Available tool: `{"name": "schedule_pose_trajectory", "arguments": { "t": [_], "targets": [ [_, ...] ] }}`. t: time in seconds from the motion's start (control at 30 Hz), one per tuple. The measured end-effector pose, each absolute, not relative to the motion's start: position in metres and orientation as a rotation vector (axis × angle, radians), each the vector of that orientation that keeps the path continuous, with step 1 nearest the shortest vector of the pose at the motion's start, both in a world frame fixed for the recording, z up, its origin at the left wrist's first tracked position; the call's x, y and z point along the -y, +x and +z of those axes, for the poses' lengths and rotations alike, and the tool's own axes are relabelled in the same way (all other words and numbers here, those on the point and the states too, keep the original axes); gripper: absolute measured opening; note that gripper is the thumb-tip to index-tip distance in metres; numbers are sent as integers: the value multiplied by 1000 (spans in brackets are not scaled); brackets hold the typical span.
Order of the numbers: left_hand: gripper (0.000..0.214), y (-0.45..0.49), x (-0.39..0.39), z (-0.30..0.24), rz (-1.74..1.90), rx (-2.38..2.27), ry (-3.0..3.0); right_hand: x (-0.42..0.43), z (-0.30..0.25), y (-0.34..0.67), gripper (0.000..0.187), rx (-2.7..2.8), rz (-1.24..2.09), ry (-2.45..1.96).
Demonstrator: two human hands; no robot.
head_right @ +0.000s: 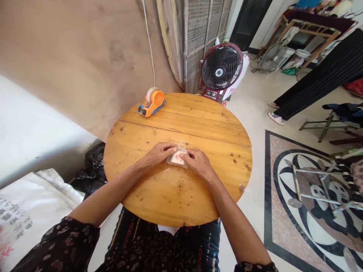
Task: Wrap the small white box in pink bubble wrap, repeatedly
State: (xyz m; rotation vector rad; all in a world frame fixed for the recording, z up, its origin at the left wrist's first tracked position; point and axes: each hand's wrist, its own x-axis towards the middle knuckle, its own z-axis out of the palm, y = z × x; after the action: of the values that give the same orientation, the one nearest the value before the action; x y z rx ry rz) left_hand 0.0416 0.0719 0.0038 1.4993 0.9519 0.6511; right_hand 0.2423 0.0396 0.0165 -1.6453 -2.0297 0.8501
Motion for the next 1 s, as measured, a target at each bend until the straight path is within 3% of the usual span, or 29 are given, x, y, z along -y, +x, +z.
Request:
{"name": "schedule_pose_trajectory", "arguments": {
  "t": [0.2, 1.0],
  "targets": [
    [32, 51, -74, -3, 759, -960, 1514, -36, 8, 239, 34, 1947, 787, -1641],
    [42, 51, -73, -11, 760, -1001, 1379, -36, 8, 243, 34, 1949, 837, -1577]
  ]
}}
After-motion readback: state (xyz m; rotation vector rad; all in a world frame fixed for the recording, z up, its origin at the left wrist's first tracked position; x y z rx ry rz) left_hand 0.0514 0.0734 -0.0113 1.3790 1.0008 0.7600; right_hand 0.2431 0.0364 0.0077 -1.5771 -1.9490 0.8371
